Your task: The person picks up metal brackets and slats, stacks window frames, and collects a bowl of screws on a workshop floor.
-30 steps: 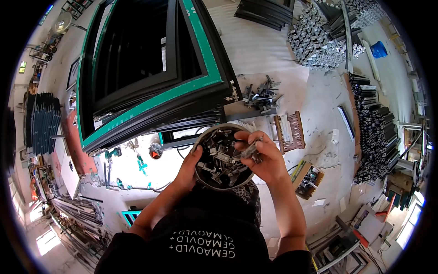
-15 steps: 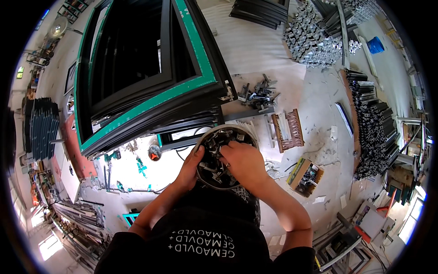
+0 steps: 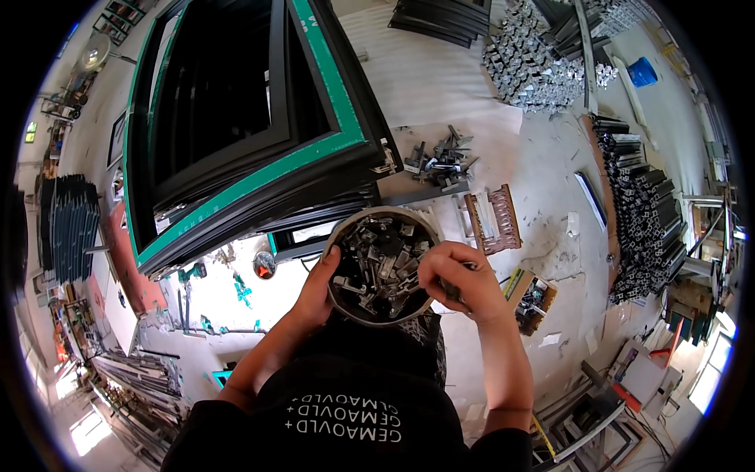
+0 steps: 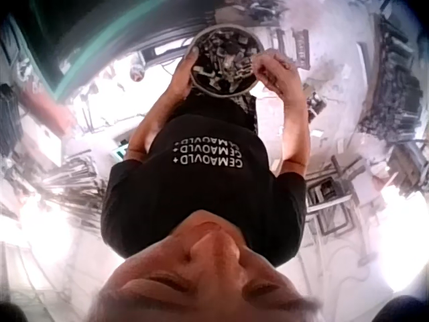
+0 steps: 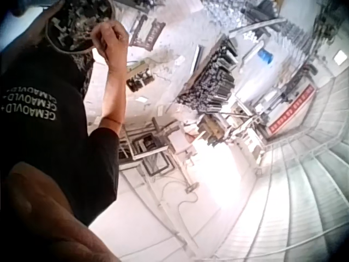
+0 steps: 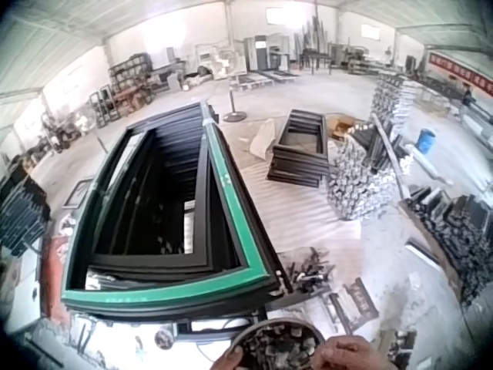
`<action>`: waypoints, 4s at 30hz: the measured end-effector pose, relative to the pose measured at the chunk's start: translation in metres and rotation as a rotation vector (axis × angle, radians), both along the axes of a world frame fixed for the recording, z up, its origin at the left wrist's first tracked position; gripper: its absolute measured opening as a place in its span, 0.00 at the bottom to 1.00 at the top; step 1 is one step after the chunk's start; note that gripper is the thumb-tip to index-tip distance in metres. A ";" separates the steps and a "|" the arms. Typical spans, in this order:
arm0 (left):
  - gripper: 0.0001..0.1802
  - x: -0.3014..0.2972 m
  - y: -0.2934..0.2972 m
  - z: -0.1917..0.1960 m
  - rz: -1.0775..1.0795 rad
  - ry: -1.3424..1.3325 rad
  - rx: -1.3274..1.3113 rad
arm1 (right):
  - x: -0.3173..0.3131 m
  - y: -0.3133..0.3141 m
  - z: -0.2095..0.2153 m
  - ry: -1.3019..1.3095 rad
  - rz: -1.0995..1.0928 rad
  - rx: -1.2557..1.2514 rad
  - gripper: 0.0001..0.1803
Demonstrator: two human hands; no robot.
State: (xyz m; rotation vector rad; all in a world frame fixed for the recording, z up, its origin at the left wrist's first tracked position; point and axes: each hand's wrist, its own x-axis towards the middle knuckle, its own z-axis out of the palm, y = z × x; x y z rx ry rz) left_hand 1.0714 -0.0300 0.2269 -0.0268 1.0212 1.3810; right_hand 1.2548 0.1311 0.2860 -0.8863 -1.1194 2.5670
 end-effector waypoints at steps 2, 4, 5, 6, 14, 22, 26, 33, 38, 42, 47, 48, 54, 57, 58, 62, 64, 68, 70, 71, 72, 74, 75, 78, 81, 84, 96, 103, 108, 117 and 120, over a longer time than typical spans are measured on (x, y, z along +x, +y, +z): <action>0.29 0.001 0.002 0.001 -0.016 0.005 -0.011 | -0.006 -0.001 -0.002 -0.189 0.072 0.183 0.07; 0.28 0.003 0.003 0.001 -0.033 0.010 -0.024 | -0.016 -0.005 -0.008 -0.114 0.173 1.301 0.04; 0.29 0.003 0.003 -0.002 -0.046 0.032 -0.030 | -0.017 -0.007 0.000 -0.296 0.382 1.390 0.06; 0.29 0.003 0.003 -0.005 -0.059 0.054 -0.035 | -0.020 -0.010 -0.001 -0.300 0.378 1.387 0.06; 0.29 0.008 0.005 -0.002 -0.023 0.068 -0.066 | -0.031 -0.018 -0.021 -0.283 0.673 1.836 0.10; 0.31 0.003 0.002 0.002 -0.068 0.047 -0.037 | -0.007 0.009 -0.009 0.299 0.080 0.755 0.05; 0.31 0.003 0.008 0.011 -0.049 0.032 -0.082 | 0.000 0.008 -0.002 0.463 -0.076 -0.140 0.13; 0.30 0.002 0.012 0.011 -0.031 -0.034 -0.037 | -0.018 -0.016 0.018 -0.305 0.163 0.526 0.16; 0.30 0.003 0.009 -0.002 -0.067 0.023 -0.005 | -0.031 -0.038 -0.002 -0.579 0.479 1.409 0.10; 0.32 0.001 0.007 0.000 -0.082 -0.010 -0.005 | -0.029 -0.034 -0.005 -0.498 0.325 1.175 0.09; 0.33 -0.002 0.001 0.001 -0.062 0.054 -0.058 | 0.013 -0.017 0.008 -0.113 0.012 0.063 0.11; 0.36 -0.003 0.003 0.006 -0.066 -0.002 -0.067 | 0.012 -0.019 0.011 0.143 -0.026 -0.017 0.14; 0.31 -0.002 0.008 0.007 -0.106 0.014 -0.015 | -0.003 -0.025 0.014 0.099 -0.023 -0.031 0.19; 0.33 0.001 0.009 0.003 -0.073 -0.013 0.000 | -0.026 -0.037 0.010 -0.335 0.077 0.508 0.10; 0.33 0.003 0.011 0.002 -0.078 -0.015 0.002 | -0.028 -0.040 0.000 -0.339 0.072 0.510 0.10; 0.33 0.010 0.012 -0.010 -0.100 0.153 0.034 | -0.043 -0.052 -0.012 -0.587 0.288 1.436 0.06; 0.33 0.012 0.012 -0.017 -0.110 0.236 0.027 | -0.048 -0.056 -0.018 -0.748 0.286 1.493 0.08; 0.33 0.011 0.013 -0.015 -0.080 0.204 0.019 | -0.052 -0.050 -0.021 -0.698 0.264 1.422 0.10; 0.33 0.009 0.013 -0.015 -0.076 0.178 0.038 | -0.054 -0.047 -0.016 -0.541 0.221 1.292 0.10; 0.30 0.010 0.013 -0.017 -0.056 0.177 0.047 | -0.055 -0.047 -0.017 -0.539 0.226 1.294 0.10; 0.28 0.010 0.013 -0.018 -0.037 0.175 0.056 | -0.055 -0.047 -0.018 -0.496 0.188 1.278 0.10; 0.28 0.011 0.013 -0.018 -0.034 0.161 0.081 | -0.055 -0.045 -0.017 -0.449 0.157 1.263 0.10; 0.29 0.010 0.014 -0.017 -0.035 0.147 0.106 | -0.052 -0.042 -0.015 -0.348 0.041 1.087 0.10; 0.29 0.008 0.016 -0.004 -0.024 0.065 0.081 | -0.033 -0.024 -0.001 -0.152 -0.092 0.256 0.12; 0.30 0.006 0.018 0.007 -0.002 0.011 0.080 | -0.017 -0.018 -0.007 0.076 -0.212 -0.082 0.14; 0.34 0.004 0.019 0.006 -0.027 0.008 0.064 | -0.014 -0.016 -0.018 0.344 -0.273 -0.327 0.16; 0.35 0.006 0.019 0.005 -0.031 -0.022 0.062 | -0.011 -0.010 -0.017 0.510 -0.353 -0.626 0.12; 0.37 0.003 0.020 0.008 -0.031 -0.034 0.072 | -0.012 -0.008 0.006 -0.148 -0.328 -0.114 0.11; 0.37 0.002 0.020 0.005 -0.031 -0.045 0.094 | -0.017 -0.009 0.012 -0.219 -0.352 -0.023 0.12; 0.35 0.000 0.021 0.001 -0.031 -0.031 0.037 | 0.000 0.000 0.006 0.332 -0.417 -0.486 0.11; 0.34 -0.003 0.020 0.005 -0.025 -0.059 0.080 | -0.008 -0.004 0.015 0.074 -0.442 -0.340 0.11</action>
